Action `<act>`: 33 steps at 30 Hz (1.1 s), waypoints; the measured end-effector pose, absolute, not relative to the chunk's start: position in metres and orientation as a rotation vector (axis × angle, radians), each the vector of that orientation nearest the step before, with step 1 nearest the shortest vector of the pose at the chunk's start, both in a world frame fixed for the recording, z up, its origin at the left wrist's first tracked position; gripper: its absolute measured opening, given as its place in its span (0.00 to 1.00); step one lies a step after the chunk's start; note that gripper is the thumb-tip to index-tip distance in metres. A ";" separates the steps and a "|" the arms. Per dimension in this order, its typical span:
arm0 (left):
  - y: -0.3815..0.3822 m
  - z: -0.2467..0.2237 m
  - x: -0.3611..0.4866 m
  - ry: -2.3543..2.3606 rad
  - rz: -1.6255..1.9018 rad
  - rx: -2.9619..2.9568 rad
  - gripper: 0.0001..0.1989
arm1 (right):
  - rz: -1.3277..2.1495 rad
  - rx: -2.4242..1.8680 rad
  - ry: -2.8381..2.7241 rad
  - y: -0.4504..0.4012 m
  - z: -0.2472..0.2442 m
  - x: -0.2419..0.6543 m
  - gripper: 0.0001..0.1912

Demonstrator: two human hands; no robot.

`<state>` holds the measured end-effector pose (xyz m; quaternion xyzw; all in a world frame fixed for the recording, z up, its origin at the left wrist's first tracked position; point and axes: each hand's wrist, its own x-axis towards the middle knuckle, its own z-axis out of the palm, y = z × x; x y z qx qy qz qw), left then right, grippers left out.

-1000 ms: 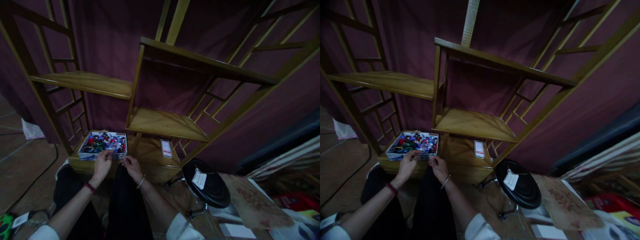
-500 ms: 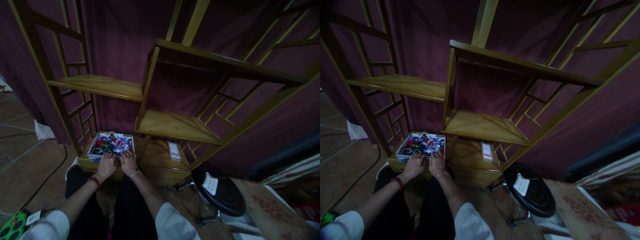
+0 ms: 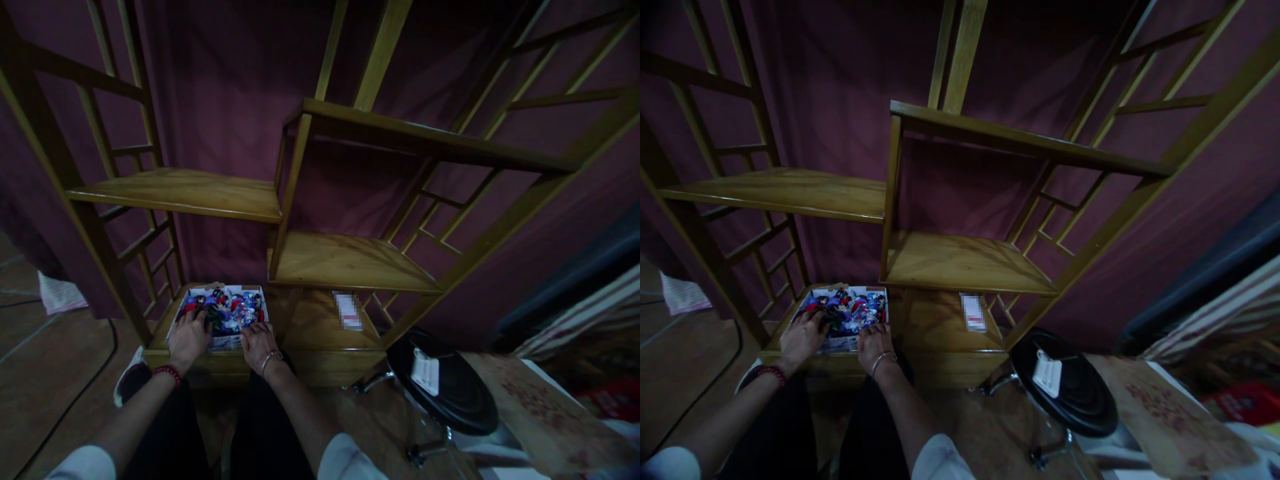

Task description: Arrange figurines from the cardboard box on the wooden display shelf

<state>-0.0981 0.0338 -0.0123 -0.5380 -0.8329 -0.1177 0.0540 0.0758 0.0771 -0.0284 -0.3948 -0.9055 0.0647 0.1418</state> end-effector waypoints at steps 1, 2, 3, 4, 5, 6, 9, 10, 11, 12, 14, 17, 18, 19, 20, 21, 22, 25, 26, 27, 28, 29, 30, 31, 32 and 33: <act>0.035 -0.013 -0.099 -2.559 -0.338 -1.645 0.19 | 0.183 -1.146 -2.618 0.077 -0.028 0.075 0.13; 0.036 -0.013 -0.100 -2.575 -0.322 -1.657 0.19 | 0.178 -1.156 -2.623 0.077 -0.027 0.075 0.13; 0.037 -0.013 -0.101 -2.578 -0.310 -1.673 0.19 | 0.172 -1.167 -2.627 0.077 -0.026 0.075 0.13; 0.038 -0.013 -0.101 -2.575 -0.300 -1.690 0.20 | 0.168 -1.176 -2.634 0.076 -0.025 0.074 0.13; 0.038 -0.012 -0.102 -2.566 -0.293 -1.705 0.20 | 0.165 -1.180 -2.641 0.076 -0.024 0.074 0.13; 0.039 -0.012 -0.103 -2.554 -0.291 -1.718 0.20 | 0.162 -1.177 -2.647 0.076 -0.024 0.074 0.13; 0.039 -0.012 -0.105 -2.532 -0.305 -1.747 0.19 | 0.146 -1.165 -2.662 0.076 -0.023 0.075 0.13; 0.038 -0.013 -0.106 -2.532 -0.312 -1.749 0.19 | 0.137 -1.165 -2.664 0.076 -0.022 0.075 0.13; 0.038 -0.014 -0.107 -2.529 -0.322 -1.747 0.19 | 0.130 -1.169 -2.664 0.076 -0.022 0.075 0.14; 0.037 -0.015 -0.108 -2.522 -0.335 -1.745 0.18 | 0.125 -1.171 -2.664 0.075 -0.022 0.076 0.14; 0.036 -0.016 -0.109 -2.495 -0.367 -1.747 0.17 | 0.125 -1.171 -2.663 0.075 -0.021 0.076 0.14; 0.035 -0.015 -0.110 -2.465 -0.409 -1.770 0.15 | 0.144 -1.172 -2.664 0.074 -0.019 0.078 0.15; 0.035 -0.014 -0.110 -2.465 -0.418 -1.775 0.15 | 0.152 -1.174 -2.663 0.074 -0.018 0.078 0.15; 0.035 -0.013 -0.109 -2.466 -0.427 -1.776 0.14 | 0.159 -1.175 -2.662 0.075 -0.018 0.078 0.15; 0.036 -0.011 -0.108 -2.469 -0.437 -1.773 0.14 | 0.166 -1.176 -2.659 0.075 -0.017 0.079 0.15; 0.037 -0.009 -0.106 -2.470 -0.448 -1.774 0.15 | 0.172 -1.175 -2.655 0.075 -0.017 0.079 0.15; 0.039 -0.007 -0.104 -2.468 -0.461 -1.778 0.15 | 0.179 -1.173 -2.649 0.076 -0.017 0.080 0.15; 0.042 -0.003 -0.096 -2.452 -0.494 -1.799 0.15 | 0.209 -1.178 -2.631 0.077 -0.016 0.081 0.15; 0.043 -0.003 -0.094 -2.449 -0.496 -1.798 0.15 | 0.219 -1.183 -2.624 0.077 -0.016 0.082 0.15; 0.044 -0.003 -0.092 -2.444 -0.494 -1.792 0.15 | 0.228 -1.186 -2.615 0.077 -0.016 0.082 0.14; 0.045 -0.004 -0.091 -2.437 -0.488 -1.783 0.15 | 0.235 -1.187 -2.605 0.077 -0.016 0.083 0.14; 0.045 -0.006 -0.091 -2.429 -0.481 -1.778 0.15 | 0.241 -1.185 -2.593 0.077 -0.016 0.084 0.13; 0.046 -0.009 -0.091 -2.420 -0.473 -1.779 0.15 | 0.246 -1.179 -2.578 0.077 -0.016 0.084 0.13; 0.046 -0.012 -0.091 -2.417 -0.463 -1.781 0.15 | 0.251 -1.171 -2.562 0.077 -0.016 0.084 0.12; 0.047 -0.014 -0.092 -2.423 -0.451 -1.781 0.15 | 0.257 -1.159 -2.549 0.077 -0.016 0.085 0.12; 0.047 -0.017 -0.093 -2.437 -0.439 -1.778 0.16 | 0.264 -1.148 -2.537 0.078 -0.016 0.085 0.12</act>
